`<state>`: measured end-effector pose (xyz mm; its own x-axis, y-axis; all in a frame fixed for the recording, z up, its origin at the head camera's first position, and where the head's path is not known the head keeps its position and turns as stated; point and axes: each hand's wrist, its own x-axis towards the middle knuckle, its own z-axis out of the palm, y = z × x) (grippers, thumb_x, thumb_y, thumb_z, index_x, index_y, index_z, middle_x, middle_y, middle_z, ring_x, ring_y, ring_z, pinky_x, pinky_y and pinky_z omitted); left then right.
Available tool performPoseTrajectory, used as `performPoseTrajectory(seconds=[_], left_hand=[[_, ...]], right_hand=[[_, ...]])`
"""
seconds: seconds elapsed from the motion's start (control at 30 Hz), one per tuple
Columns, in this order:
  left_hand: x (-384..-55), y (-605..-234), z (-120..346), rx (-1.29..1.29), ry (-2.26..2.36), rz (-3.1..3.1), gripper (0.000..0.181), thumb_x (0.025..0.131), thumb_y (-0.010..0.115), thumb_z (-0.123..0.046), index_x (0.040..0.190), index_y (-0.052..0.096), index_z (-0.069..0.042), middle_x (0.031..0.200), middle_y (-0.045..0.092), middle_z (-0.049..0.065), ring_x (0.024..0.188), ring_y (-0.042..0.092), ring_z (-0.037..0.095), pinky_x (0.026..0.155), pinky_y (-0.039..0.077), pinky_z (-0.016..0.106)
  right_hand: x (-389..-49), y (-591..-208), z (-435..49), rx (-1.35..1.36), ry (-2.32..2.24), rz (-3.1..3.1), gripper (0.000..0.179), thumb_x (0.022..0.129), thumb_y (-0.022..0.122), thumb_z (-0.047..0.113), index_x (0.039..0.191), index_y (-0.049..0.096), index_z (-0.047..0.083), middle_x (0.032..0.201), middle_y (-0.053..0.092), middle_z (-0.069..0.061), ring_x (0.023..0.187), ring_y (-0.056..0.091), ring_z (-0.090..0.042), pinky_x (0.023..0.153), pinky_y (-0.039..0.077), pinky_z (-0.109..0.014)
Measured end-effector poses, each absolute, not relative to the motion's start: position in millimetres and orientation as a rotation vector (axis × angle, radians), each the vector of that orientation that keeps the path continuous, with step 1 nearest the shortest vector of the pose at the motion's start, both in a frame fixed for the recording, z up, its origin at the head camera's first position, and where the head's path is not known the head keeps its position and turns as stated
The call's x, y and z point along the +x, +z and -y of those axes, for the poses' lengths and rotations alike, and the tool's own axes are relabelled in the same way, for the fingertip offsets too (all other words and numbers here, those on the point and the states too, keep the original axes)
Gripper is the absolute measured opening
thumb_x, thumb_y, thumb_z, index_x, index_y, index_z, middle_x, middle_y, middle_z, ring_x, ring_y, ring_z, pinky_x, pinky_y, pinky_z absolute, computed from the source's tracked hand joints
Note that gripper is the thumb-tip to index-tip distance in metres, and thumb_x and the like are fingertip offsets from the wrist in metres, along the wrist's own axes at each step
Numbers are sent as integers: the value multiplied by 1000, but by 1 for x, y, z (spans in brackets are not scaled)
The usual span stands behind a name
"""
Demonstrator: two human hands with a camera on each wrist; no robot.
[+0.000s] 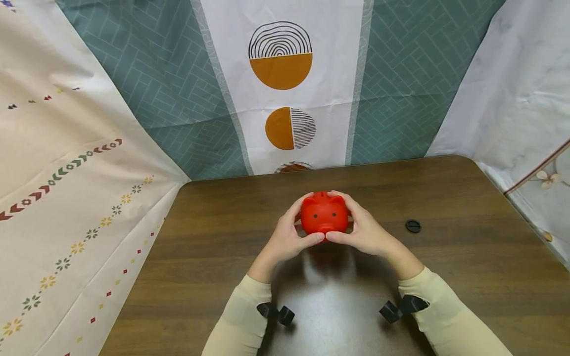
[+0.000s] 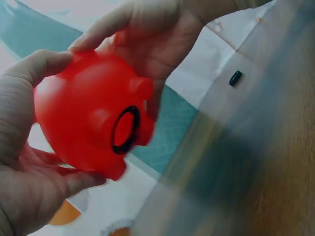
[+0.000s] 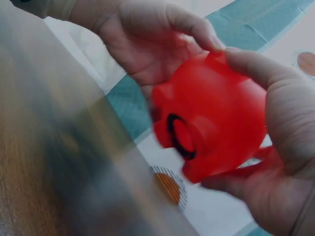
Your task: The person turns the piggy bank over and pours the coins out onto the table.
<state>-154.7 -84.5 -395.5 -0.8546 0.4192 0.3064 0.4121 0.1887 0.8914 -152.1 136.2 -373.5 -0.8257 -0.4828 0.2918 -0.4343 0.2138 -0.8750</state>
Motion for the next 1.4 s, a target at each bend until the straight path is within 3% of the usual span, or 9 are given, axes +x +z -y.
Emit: performPoseTrajectory(seconds=[0.17, 0.33, 0.43, 0.8, 0.97, 1.07, 1.23, 1.4], left_hand=[[-152, -385, 82, 1021, 1826, -2495, 82, 78, 76, -20, 148, 34, -24, 152, 29, -4, 126, 45, 20, 93, 50, 39], [-157, -393, 83, 822, 1744, -2464, 79, 81, 75, -28, 147, 32, -30, 139, 43, -8, 117, 49, 16, 89, 53, 40], [-159, -398, 84, 789, 1748, -2432, 80, 81, 75, -28, 147, 32, -30, 139, 44, -6, 117, 50, 19, 89, 52, 42], [-151, -380, 82, 626, 1747, -2340, 76, 87, 70, -14, 149, 27, -14, 138, 46, 9, 120, 49, 28, 88, 54, 36], [-151, -381, 81, 597, 1730, -2340, 76, 87, 70, -14, 149, 28, -13, 138, 46, 8, 120, 49, 28, 85, 54, 34], [-154, -389, 80, 613, 1775, -2347, 75, 85, 72, -13, 148, 30, -15, 141, 42, 8, 122, 47, 29, 85, 54, 38], [-166, -409, 81, 727, 1912, -2413, 78, 79, 78, -7, 145, 38, -20, 155, 24, 8, 134, 39, 28, 90, 51, 45], [-166, -414, 83, 647, 1933, -2301, 79, 81, 76, -4, 147, 34, -17, 149, 34, 8, 131, 41, 29, 90, 51, 44]], right_hand=[[-157, -379, -138, -1037, -1759, -2520, 83, 73, 82, 15, 142, 37, 20, 151, 32, 1, 119, 49, -25, 83, 55, -36], [-156, -374, -135, -867, -1763, -2341, 77, 79, 77, 12, 143, 34, 13, 135, 47, -8, 111, 54, -32, 80, 56, -39], [-154, -371, -134, -810, -1757, -2331, 77, 79, 77, 10, 143, 34, 10, 134, 47, -11, 111, 53, -34, 81, 56, -44], [-153, -368, -131, -614, -1660, -2385, 74, 82, 78, 19, 143, 37, 14, 133, 50, -8, 111, 55, -33, 77, 57, -39], [-156, -373, -131, -595, -1668, -2382, 75, 80, 79, 18, 143, 38, 13, 135, 49, -8, 115, 52, -35, 80, 56, -41], [-160, -381, -132, -613, -1690, -2386, 76, 80, 79, 18, 143, 39, 14, 140, 44, -9, 119, 49, -39, 81, 56, -44], [-174, -408, -134, -785, -1761, -2501, 81, 77, 82, 22, 146, 38, 23, 154, 27, -6, 125, 45, -42, 81, 55, -49], [-183, -432, -133, -725, -1802, -2385, 83, 77, 82, 27, 146, 36, 33, 145, 39, 0, 119, 52, -37, 80, 56, -39]])
